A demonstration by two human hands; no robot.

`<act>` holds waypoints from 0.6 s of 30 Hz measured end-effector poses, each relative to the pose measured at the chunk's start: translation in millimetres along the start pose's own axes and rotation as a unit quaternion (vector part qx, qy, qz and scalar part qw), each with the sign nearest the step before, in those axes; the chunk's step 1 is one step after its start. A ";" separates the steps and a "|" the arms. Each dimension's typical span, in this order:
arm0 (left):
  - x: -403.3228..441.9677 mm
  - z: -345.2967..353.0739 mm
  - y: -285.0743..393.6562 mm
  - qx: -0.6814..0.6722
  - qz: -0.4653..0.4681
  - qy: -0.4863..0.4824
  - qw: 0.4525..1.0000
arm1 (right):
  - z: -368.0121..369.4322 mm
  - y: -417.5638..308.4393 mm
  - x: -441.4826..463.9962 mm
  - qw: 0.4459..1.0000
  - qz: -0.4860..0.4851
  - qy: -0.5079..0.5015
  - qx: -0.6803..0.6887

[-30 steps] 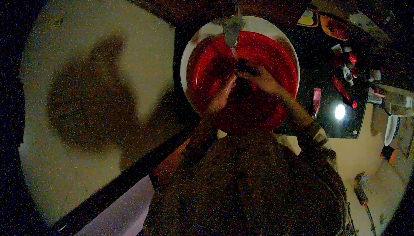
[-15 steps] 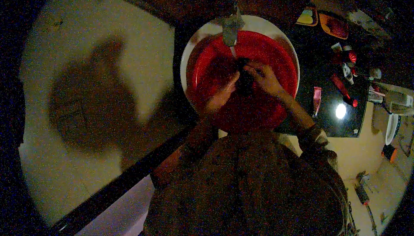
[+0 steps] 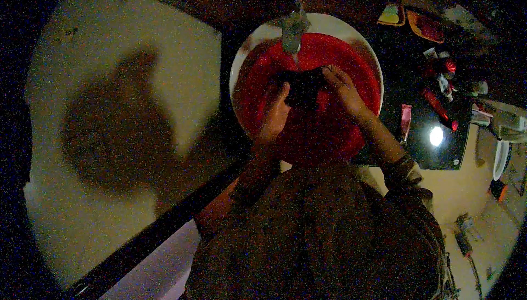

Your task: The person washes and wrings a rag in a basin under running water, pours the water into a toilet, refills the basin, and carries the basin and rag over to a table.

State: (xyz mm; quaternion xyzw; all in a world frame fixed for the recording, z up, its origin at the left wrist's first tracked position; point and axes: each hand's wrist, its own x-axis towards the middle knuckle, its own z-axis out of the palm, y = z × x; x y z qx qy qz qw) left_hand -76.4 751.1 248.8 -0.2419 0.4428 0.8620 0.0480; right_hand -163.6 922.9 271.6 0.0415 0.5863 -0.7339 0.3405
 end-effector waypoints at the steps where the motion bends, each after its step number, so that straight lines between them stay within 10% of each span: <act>1: -4.6 -2.0 -1.1 0.001 -0.001 0.002 1.000 | -4.8 8.5 5.4 1.000 0.001 -0.001 0.001; 3: -25.9 18.8 18.1 0.100 -0.004 0.186 0.977 | -16.8 29.7 19.1 0.995 0.014 -0.043 0.085; 6: -25.9 13.3 10.4 0.157 -0.016 0.218 0.963 | -15.9 35.7 18.1 0.998 0.001 0.030 0.058; 12: -35.5 9.9 9.2 0.100 0.027 0.096 0.990 | -41.2 57.7 -4.2 0.927 0.181 -0.194 0.263; 15: -49.0 28.0 16.4 0.314 0.045 0.080 0.945 | -30.8 83.2 -14.1 0.936 0.329 -0.089 0.089; 18: -38.8 6.4 8.8 0.371 0.180 0.009 0.911 | -44.5 91.1 -14.0 0.949 0.212 -0.224 0.060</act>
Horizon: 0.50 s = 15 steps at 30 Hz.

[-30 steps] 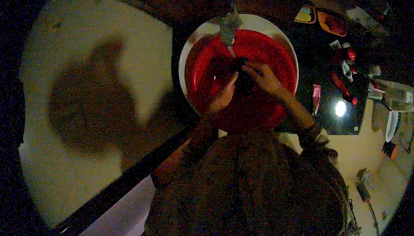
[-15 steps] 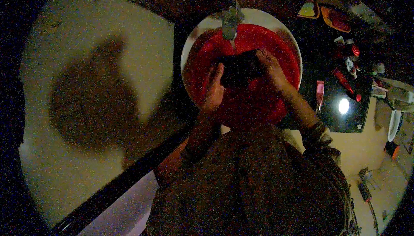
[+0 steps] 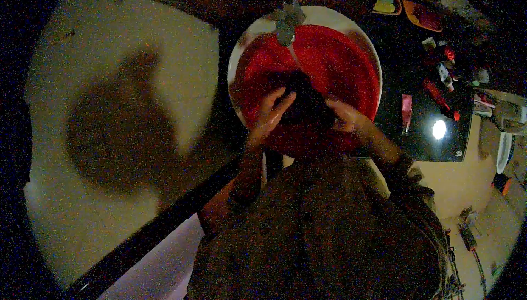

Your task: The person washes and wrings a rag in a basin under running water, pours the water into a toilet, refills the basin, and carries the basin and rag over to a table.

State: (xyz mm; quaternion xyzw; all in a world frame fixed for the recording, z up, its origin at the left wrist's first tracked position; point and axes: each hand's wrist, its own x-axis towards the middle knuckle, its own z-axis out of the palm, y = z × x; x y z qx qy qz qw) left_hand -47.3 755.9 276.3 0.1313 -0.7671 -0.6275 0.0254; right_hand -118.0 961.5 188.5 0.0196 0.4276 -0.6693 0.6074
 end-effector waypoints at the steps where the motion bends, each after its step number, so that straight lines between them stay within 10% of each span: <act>1: 4.5 -6.7 -4.3 0.002 -0.002 0.000 1.000 | -0.4 -0.7 -2.5 1.000 0.001 -0.002 0.002; 4: 11.2 -20.7 2.3 0.133 -0.099 -0.121 0.979 | -1.0 -7.1 -8.7 0.987 -0.040 -0.103 0.115; 7: 2.1 -25.5 23.9 0.176 -0.096 -0.067 0.977 | -28.5 3.4 -4.1 0.995 0.096 0.032 0.011; 10: -6.7 -57.4 21.9 0.030 -0.169 0.151 0.974 | -23.0 -42.0 -51.2 0.985 -0.042 0.150 0.076; 12: -19.3 -83.3 -33.4 0.248 0.122 0.075 0.958 | -24.6 -63.2 -75.1 0.960 -0.063 0.269 0.033; 14: -31.8 -97.5 -38.0 0.217 0.163 0.040 0.962 | -14.2 -71.8 -90.6 0.944 -0.076 0.320 0.005; 15: -30.7 -89.1 -25.6 -0.038 0.002 0.074 0.997 | -20.2 -73.9 -95.2 0.942 -0.090 0.324 -0.018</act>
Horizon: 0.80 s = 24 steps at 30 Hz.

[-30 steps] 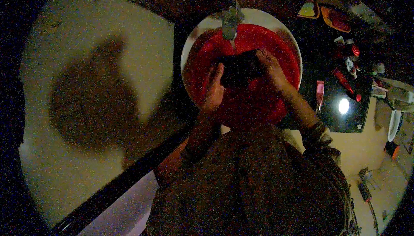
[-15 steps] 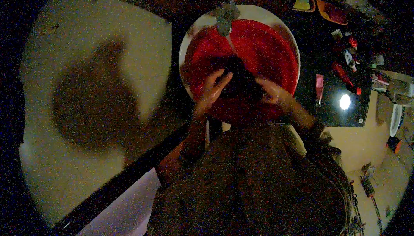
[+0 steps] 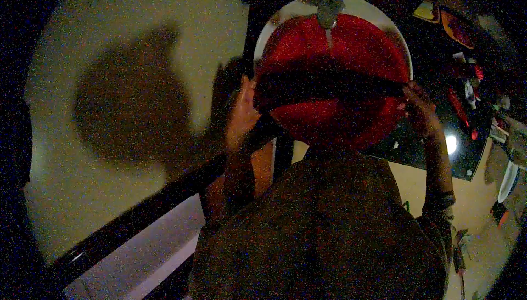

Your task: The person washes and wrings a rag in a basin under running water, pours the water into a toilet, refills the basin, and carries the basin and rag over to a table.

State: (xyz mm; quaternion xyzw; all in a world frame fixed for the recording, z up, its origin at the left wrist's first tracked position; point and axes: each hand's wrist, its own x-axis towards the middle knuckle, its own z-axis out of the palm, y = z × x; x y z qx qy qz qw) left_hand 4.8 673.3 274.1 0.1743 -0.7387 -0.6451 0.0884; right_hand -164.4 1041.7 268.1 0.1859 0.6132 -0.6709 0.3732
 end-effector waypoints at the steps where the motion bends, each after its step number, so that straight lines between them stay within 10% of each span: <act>1: 1.2 6.0 6.9 -0.246 -0.173 0.036 0.953 | -8.5 -0.7 2.5 1.000 -0.024 0.006 -0.017; 8: 5.9 9.2 22.5 -0.281 -0.206 0.024 0.937 | -24.9 -20.4 0.4 0.946 -0.240 0.086 -0.201; 10: -3.7 19.0 47.6 0.068 -0.077 0.114 0.988 | -17.7 -38.4 -7.9 0.925 -0.335 0.103 -0.145; 14: 2.6 9.3 32.2 0.077 -0.058 0.115 0.989 | -24.2 -40.7 -2.9 0.875 -0.426 0.082 -0.214; 19: -10.8 21.1 92.5 -0.419 -0.080 0.035 0.904 | 0.8 33.9 24.8 0.915 -0.282 -0.110 -0.267; 24: -13.2 33.8 124.1 -0.495 -0.063 -0.064 0.865 | 2.8 55.1 39.8 0.908 -0.247 -0.146 -0.305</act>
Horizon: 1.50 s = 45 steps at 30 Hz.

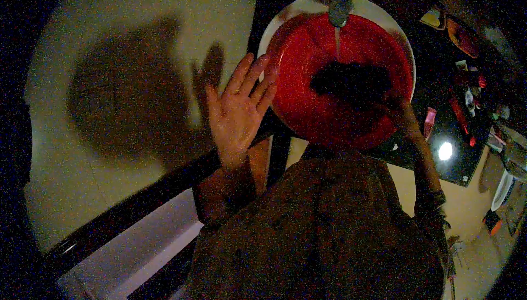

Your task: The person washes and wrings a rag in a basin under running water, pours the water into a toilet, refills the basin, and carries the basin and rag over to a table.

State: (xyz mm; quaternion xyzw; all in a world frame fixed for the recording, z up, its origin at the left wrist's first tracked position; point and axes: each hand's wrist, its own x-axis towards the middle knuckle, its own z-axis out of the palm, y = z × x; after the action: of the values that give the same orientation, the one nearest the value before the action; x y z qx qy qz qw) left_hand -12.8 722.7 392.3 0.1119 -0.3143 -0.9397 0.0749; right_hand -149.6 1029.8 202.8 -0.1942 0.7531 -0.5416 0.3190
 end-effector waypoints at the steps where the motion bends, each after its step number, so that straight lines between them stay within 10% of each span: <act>1: -0.5 3.4 0.0 -0.015 0.001 -0.011 1.000 | 0.2 0.8 -0.3 1.000 0.000 0.001 0.000; 6: 0.3 9.6 -2.4 -0.015 -0.005 -0.035 0.999 | 1.1 22.9 -3.4 0.998 0.025 -0.012 0.061; 9: 5.5 8.4 -3.9 -0.012 -0.021 -0.030 0.999 | -46.7 332.8 -45.4 0.967 0.064 -0.076 0.234; 12: 16.7 5.6 -5.3 0.006 -0.034 -0.017 0.999 | -13.3 -94.0 -40.8 0.950 0.027 -0.302 -0.076; 16: 35.5 -8.5 -18.0 -0.009 -0.060 -0.038 0.997 | -27.2 -79.0 -63.6 0.983 0.080 -0.152 0.061; 21: 70.3 -54.0 -60.3 -0.007 -0.120 0.056 0.991 | -50.4 -108.0 -81.8 0.981 -0.099 -0.106 0.128; 28: 161.0 -130.3 -171.1 -0.044 -0.229 0.240 0.942 | -23.5 -173.7 -87.5 0.945 -0.116 -0.247 0.182; 45: 180.4 -117.3 -168.2 0.080 -0.277 0.151 0.945 | -25.5 -172.4 -73.9 0.941 -0.135 -0.238 0.199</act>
State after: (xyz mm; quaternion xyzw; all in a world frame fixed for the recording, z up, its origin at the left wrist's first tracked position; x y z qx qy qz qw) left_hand -168.3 750.3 169.5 0.3410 -0.3302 -0.8671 -0.1513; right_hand -123.1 1036.4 390.2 -0.3496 0.4986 -0.6564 0.4453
